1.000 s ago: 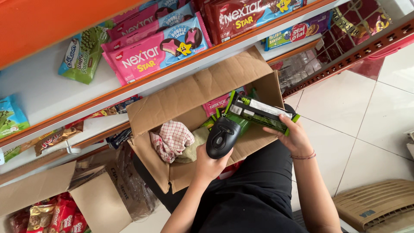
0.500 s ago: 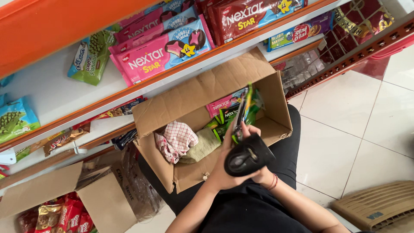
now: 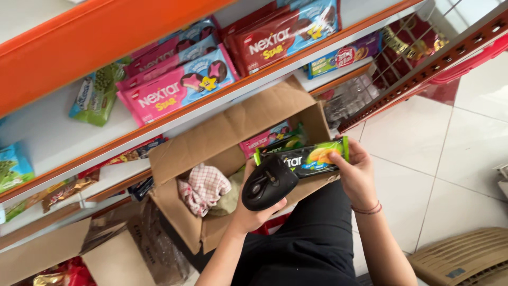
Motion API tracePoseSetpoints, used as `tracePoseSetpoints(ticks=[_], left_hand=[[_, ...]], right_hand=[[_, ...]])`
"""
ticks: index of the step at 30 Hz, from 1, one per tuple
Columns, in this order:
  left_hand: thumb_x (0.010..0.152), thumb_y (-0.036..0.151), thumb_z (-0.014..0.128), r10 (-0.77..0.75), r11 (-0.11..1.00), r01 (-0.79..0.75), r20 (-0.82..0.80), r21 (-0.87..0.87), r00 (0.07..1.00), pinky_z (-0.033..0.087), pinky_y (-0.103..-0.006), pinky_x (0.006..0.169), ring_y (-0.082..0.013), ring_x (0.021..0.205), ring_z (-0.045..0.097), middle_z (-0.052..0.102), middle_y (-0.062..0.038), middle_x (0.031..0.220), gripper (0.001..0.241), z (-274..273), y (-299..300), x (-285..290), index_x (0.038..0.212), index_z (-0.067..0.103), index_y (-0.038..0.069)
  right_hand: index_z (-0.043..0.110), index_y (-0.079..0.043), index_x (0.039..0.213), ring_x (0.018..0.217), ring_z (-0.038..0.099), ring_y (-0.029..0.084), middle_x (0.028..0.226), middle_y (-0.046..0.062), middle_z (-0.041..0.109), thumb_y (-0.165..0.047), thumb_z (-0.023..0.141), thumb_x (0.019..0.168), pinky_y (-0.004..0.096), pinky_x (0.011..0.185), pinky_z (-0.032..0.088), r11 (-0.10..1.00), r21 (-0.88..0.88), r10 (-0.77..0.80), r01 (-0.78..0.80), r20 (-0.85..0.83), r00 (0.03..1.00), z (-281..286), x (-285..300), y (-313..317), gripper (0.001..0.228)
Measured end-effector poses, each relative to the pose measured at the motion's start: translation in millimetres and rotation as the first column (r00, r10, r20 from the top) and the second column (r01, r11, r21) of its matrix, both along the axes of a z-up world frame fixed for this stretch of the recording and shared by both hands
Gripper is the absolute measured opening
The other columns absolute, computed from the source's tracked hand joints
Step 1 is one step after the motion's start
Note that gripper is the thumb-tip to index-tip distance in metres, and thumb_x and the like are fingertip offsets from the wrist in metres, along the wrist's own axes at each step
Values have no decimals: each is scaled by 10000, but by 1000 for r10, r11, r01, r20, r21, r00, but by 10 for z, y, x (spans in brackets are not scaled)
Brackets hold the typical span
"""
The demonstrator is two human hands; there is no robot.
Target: The person scans several food packages using a handheld barcode scanner, places them into a cardboard box, and then uses a spray bottle and a cloth to wipe a shelf in a store.
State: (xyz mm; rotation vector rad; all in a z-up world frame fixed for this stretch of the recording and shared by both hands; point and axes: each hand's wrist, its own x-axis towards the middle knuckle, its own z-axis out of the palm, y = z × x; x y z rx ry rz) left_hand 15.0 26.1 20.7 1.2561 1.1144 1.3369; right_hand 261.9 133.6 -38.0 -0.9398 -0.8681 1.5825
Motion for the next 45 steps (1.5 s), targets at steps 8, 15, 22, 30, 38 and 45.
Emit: tracePoseSetpoints(ticks=[8,15,22,30,38,45], left_hand=[[763,42,854,16,1000,-16,-10,9,1000,496,-296,1027,-154,1133,627,620,-74,1237,696,253,657,421,1363,500,35],[747,54,841,-6,996,16,-111,88,994,503,-299,1043,-184,1175,655,614,-79,1328,742,648,1368,664,1408,505,20],[747,84,889,124,918,62,-432,392,893,405,-406,1218,-384,1521,448,630,-138,1464,836,783,2117,889,1501,537,10],[759,154,869,142,960,-9,-459,279,877,363,-446,1188,-422,1535,340,397,-308,1595,903,810,2607,1122,1529,427,-9],[727,111,825,153,975,-43,-511,220,846,394,-448,1149,-451,1468,395,342,-331,1593,949,771,2643,1203,1544,369,-49],[707,81,820,189,971,-78,-523,228,831,447,-454,1116,-465,1426,457,356,-297,1581,944,774,2610,1244,1534,382,-47]], right_hand=[[614,86,1283,1085,701,178,1203,141,715,42,599,1006,308,984,558,988,100,-113,119,-64,991,264,494,597,280],[645,75,1262,1072,664,113,1176,80,703,100,654,1009,255,956,533,864,437,-300,251,46,953,867,715,1317,254],[676,88,1211,897,667,78,1037,58,741,73,734,1006,216,811,536,719,602,-511,347,119,852,1228,772,2208,213],[670,77,1214,1028,714,122,1112,83,744,59,719,976,254,905,578,698,646,-522,309,163,837,1119,829,2975,244],[673,82,1244,1039,706,123,1117,86,743,30,695,992,262,950,576,744,620,-499,248,269,824,881,892,3189,258],[698,83,1234,931,668,102,1034,74,734,-19,651,1045,240,851,544,734,649,-528,201,358,770,894,923,3235,219]])
